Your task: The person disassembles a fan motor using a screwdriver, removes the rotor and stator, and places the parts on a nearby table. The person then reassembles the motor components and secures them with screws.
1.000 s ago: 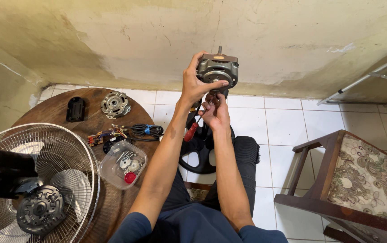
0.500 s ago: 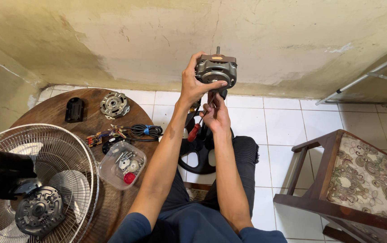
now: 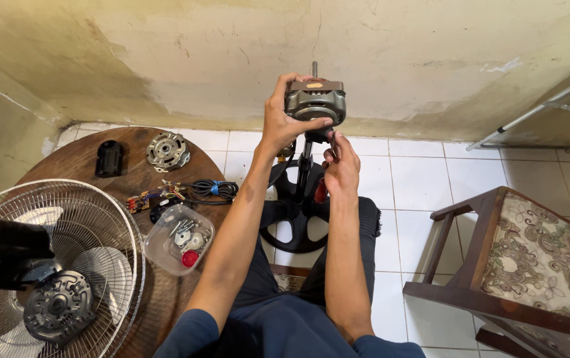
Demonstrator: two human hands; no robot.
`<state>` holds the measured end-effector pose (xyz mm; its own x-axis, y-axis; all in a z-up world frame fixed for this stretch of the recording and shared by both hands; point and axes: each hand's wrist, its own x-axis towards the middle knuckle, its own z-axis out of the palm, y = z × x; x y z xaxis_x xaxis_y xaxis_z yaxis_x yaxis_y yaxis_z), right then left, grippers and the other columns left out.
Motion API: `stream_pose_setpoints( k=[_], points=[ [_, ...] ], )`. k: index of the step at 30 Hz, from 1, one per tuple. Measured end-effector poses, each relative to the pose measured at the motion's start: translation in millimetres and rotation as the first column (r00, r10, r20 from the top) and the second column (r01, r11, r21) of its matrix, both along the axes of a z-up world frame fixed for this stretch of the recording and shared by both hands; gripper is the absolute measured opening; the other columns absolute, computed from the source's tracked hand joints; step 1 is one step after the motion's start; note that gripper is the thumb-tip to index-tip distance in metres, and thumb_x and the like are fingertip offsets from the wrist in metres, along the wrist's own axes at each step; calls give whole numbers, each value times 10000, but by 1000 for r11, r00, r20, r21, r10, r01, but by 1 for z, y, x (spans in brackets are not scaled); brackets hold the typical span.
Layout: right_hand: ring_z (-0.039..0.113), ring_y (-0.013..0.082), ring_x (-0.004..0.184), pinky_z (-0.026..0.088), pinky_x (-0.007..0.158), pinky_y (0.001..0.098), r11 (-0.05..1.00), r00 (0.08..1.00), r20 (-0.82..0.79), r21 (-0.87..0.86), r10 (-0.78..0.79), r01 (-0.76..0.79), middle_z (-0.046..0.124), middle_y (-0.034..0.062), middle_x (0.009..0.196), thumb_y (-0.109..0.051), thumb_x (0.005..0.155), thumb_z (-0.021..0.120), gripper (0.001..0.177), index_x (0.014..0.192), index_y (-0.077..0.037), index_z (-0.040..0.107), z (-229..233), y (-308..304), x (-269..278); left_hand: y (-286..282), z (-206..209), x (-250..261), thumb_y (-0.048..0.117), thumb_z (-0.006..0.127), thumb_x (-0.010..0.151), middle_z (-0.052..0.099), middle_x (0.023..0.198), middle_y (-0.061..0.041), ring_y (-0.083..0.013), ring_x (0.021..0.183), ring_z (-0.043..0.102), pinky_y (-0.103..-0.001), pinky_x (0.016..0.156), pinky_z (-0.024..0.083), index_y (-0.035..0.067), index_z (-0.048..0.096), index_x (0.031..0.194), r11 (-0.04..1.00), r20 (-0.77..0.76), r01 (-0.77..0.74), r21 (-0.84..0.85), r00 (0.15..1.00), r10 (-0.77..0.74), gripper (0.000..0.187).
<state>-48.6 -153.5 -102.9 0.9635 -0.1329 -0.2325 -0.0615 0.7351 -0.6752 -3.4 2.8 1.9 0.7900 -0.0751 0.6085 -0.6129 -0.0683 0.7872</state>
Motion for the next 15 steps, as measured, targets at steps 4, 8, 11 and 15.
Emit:
stream_pose_setpoints(
  k=[4,8,11,15],
  points=[
    [477,84,637,326,571,233,999,1000,8,-34,-23,23,681,-23,941,-276,915,738,299,1148,-91,711,17,1,-1,-4,0,0,207,1016,677,731,1245,-124,-222,1169,730,-381,1013,640,80,501,1235,998,7,25,-50,1000,-24,770],
    [477,85,628,335,560,233,999,999,36,-38,-22,24,693,-16,946,-273,920,745,320,1155,-64,689,24,-1,-1,-5,-6,-2,184,1015,677,711,1248,-134,-236,1180,711,-388,1024,633,73,500,1225,995,9,18,-101,1000,-17,760],
    [490,89,638,347,574,232,999,997,78,-37,-16,19,709,-1,965,-270,922,749,315,1146,-59,681,25,-2,-1,-2,-15,-3,154,1013,690,688,1254,-150,-248,1197,690,-386,1037,614,64,504,1232,992,36,-27,-123,999,31,749],
    [496,90,640,368,582,243,999,996,88,-38,-19,22,709,4,961,-272,925,746,310,1139,-58,676,28,-2,-2,1,-27,-4,131,1005,690,683,1238,-152,-235,1173,687,-368,1023,604,53,493,1238,978,12,-65,-198,998,69,754]
  ],
)
